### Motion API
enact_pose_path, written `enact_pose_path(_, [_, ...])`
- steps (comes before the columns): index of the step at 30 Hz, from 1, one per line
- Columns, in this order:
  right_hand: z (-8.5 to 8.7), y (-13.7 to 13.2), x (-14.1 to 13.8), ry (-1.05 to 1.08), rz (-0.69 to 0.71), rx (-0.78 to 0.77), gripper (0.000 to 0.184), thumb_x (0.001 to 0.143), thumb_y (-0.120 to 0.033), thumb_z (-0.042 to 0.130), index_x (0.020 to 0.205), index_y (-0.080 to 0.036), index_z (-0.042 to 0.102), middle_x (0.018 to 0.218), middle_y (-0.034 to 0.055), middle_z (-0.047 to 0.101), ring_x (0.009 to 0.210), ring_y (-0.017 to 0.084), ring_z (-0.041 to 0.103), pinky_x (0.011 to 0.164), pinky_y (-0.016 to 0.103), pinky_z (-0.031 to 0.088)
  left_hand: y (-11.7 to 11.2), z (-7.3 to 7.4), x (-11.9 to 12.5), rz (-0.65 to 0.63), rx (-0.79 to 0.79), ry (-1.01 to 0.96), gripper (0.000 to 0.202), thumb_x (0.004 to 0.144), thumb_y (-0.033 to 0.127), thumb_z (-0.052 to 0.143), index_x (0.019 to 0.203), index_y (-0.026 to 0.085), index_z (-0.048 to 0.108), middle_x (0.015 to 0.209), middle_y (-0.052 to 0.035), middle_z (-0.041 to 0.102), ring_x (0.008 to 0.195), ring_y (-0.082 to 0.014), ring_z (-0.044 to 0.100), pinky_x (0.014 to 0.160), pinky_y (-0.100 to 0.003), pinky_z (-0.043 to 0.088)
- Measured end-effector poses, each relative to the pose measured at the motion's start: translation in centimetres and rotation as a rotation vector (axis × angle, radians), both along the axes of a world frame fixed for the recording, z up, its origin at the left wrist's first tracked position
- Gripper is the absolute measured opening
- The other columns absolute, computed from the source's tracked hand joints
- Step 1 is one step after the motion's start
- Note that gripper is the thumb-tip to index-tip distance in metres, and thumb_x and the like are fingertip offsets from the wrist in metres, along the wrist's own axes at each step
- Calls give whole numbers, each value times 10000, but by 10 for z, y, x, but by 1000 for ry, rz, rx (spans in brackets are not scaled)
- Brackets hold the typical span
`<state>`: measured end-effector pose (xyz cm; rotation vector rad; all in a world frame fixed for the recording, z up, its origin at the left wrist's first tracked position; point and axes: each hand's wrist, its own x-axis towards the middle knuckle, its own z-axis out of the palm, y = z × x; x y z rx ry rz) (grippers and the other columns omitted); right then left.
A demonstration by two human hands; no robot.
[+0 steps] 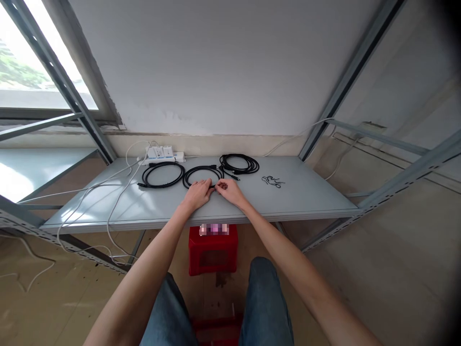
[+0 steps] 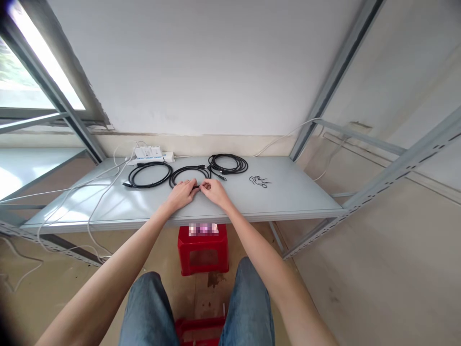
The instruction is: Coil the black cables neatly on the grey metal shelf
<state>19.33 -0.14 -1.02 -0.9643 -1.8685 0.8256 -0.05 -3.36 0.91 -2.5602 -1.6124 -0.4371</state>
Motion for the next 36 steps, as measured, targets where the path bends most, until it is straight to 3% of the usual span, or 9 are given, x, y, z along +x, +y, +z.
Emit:
enact_pose_path(3, [1, 0, -1, 39, 40, -25, 175, 845, -351, 673, 782, -189, 686, 717, 16, 698, 673, 159, 638, 691, 278, 497, -3, 3, 0, 1, 3, -14, 256, 1091, 397, 456, 1172, 199, 594, 1061, -133, 746, 1049, -318, 687, 944, -426, 460])
enact_pose_path(8, [7, -2, -1, 45, 60, -52, 251, 825, -423, 702, 771, -178, 696, 673, 17, 680, 654, 164, 623, 688, 288, 494, -5, 3, -1, -35, 7, -31, 241, 1093, 372, 441, 1101, 221, 628, 1080, -126, 754, 1078, -309, 691, 942, -416, 469])
enact_pose_path(13, [8, -4, -1, -12, -2, 58, 213, 833, -390, 658, 774, -186, 674, 704, 12, 671, 660, 150, 569, 668, 277, 454, -5, 3, -1, -46, 26, -61, 309, 1111, 406, 399, 1073, 225, 646, 1076, -122, 757, 1091, -296, 689, 946, -402, 474])
enact_pose_path(20, [10, -6, -1, -78, -33, 201, 152, 856, -310, 636, 816, -184, 711, 799, 37, 723, 759, 174, 609, 779, 304, 487, -5, 3, -1, -40, 16, -82, 324, 1108, 412, 402, 1112, 221, 664, 1076, -123, 756, 1099, -308, 686, 960, -406, 474])
enact_pose_path(24, [13, -5, 0, -10, 2, 95, 190, 816, -340, 697, 749, -170, 749, 785, 62, 753, 760, 189, 634, 754, 313, 502, -4, 1, -2, -41, 15, -82, 315, 1102, 424, 420, 1084, 229, 666, 1050, -114, 755, 1082, -298, 686, 955, -395, 470])
enact_pose_path(29, [13, -3, 1, 101, 94, -177, 321, 717, -470, 790, 749, -151, 796, 707, 80, 750, 536, 137, 531, 480, 264, 381, -3, 1, -5, -48, -11, -116, 239, 1065, 401, 493, 1059, 242, 672, 1006, -100, 751, 1063, -303, 686, 929, -392, 477])
enact_pose_path(32, [13, -3, 2, 121, 103, -234, 353, 671, -493, 829, 737, -146, 809, 711, 94, 765, 470, 101, 453, 426, 254, 316, -4, 3, -4, -43, -27, -126, 195, 1042, 371, 526, 1033, 246, 675, 996, -98, 749, 1046, -304, 686, 913, -391, 481])
enact_pose_path(36, [14, -4, 3, 120, 133, -248, 360, 684, -501, 842, 744, -147, 824, 733, 96, 781, 450, 83, 417, 427, 255, 325, -5, 3, -3, -32, -29, -140, 174, 1028, 347, 538, 1025, 250, 683, 1006, -96, 756, 1038, -298, 689, 917, -388, 483])
